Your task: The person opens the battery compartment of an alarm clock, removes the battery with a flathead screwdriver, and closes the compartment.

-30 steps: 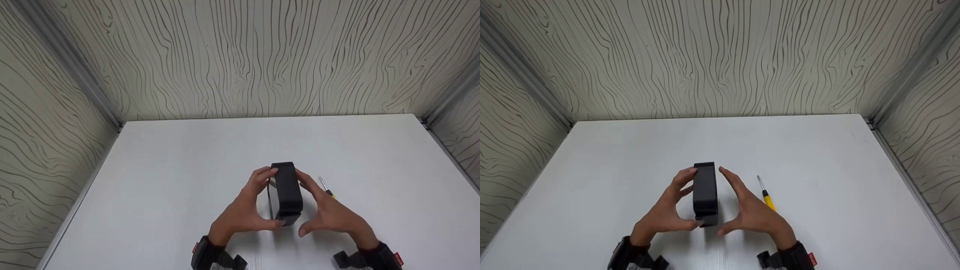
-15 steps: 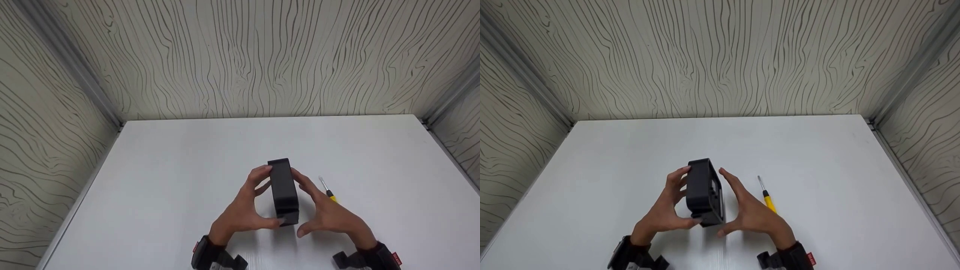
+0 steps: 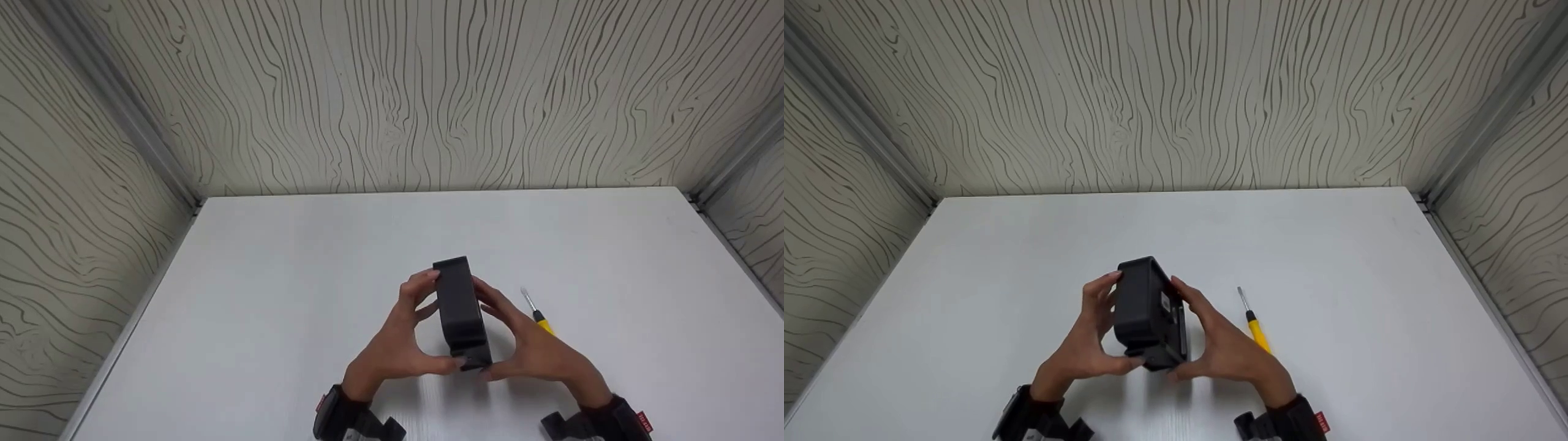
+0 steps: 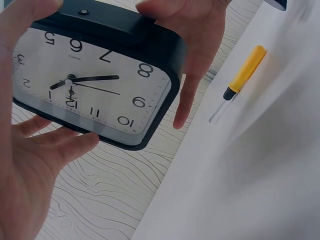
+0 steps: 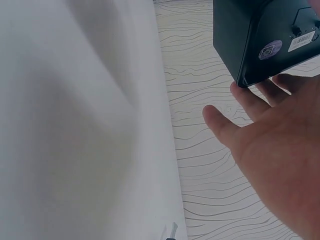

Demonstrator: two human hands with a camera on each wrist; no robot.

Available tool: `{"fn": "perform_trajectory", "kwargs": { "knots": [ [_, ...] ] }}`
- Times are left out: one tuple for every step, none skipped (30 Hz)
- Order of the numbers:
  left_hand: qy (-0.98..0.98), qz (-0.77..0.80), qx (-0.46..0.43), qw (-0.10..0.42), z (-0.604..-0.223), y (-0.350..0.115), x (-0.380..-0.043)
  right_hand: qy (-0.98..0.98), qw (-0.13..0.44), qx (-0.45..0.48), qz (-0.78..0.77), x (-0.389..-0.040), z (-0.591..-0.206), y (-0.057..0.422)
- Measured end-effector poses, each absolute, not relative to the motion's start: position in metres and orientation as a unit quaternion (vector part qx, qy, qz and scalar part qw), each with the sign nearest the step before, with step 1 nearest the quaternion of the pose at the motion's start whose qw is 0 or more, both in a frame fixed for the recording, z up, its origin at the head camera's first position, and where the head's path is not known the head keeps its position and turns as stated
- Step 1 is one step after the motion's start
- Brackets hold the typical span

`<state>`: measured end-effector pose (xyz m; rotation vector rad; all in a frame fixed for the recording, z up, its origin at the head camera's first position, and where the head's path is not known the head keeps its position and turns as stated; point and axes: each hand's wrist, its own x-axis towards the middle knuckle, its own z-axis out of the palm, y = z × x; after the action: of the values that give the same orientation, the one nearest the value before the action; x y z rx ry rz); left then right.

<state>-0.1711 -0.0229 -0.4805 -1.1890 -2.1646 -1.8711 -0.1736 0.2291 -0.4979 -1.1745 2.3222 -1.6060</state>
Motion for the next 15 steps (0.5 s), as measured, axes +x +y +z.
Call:
{"fn": "perform_trajectory", "kwargs": {
  "knots": [
    [-0.699,-0.603,-0.384,0.023,-0.4805,-0.0229,-0.171,0.76,0.038,-0.384,-0.524,-0.1739,-0.4984,0.2288],
    [-0.699,-0.602,-0.385,0.025,-0.4805,-0.0228,-0.171,0.761,0.035,-0.383,-0.522,-0.1741,-0.4989,0.2286],
    [-0.699,-0.602,-0.386,0.026,-0.4805,-0.0227,-0.171,0.762,0.031,-0.384,-0.521,-0.1743,-0.4991,0.2284],
    [-0.698,-0.602,-0.387,0.026,-0.4804,-0.0227,-0.171,0.762,0.027,-0.383,-0.521,-0.1743,-0.4992,0.2283],
    [-0.697,-0.602,-0.389,0.026,-0.4804,-0.0226,-0.1711,0.763,0.025,-0.38,-0.522,-0.1743,-0.4987,0.2281],
    [-0.695,-0.603,-0.391,0.027,-0.4804,-0.0224,-0.1712,0.763,0.021,-0.378,-0.523,-0.1743,-0.4983,0.228],
    [-0.693,-0.604,-0.394,0.027,-0.4803,-0.0223,-0.1714,0.763,0.019,-0.376,-0.525,-0.1743,-0.4978,0.2278],
    [-0.69,-0.605,-0.396,0.027,-0.4802,-0.0222,-0.1717,0.762,0.016,-0.374,-0.528,-0.1743,-0.4971,0.2277],
    [-0.688,-0.606,-0.398,0.026,-0.4801,-0.0222,-0.1719,0.76,0.014,-0.373,-0.532,-0.1742,-0.4963,0.2276],
    [-0.687,-0.606,-0.4,0.025,-0.48,-0.0221,-0.1721,0.759,0.013,-0.371,-0.535,-0.174,-0.4954,0.2275],
    [-0.686,-0.606,-0.402,0.025,-0.4798,-0.0221,-0.1723,0.758,0.011,-0.369,-0.538,-0.1738,-0.4947,0.2275],
    [-0.687,-0.605,-0.403,0.025,-0.4795,-0.0223,-0.1724,0.757,0.007,-0.37,-0.539,-0.1738,-0.4943,0.2275],
    [-0.687,-0.604,-0.403,0.025,-0.4793,-0.0227,-0.1723,0.756,0.005,-0.37,-0.54,-0.1738,-0.4938,0.2274],
    [-0.688,-0.602,-0.404,0.024,-0.4791,-0.023,-0.1723,0.756,0.002,-0.368,-0.541,-0.1738,-0.4933,0.2275],
    [-0.689,-0.601,-0.404,0.024,-0.4788,-0.0233,-0.1722,0.757,-0.001,-0.367,-0.54,-0.1737,-0.4929,0.2276]
  ]
}}
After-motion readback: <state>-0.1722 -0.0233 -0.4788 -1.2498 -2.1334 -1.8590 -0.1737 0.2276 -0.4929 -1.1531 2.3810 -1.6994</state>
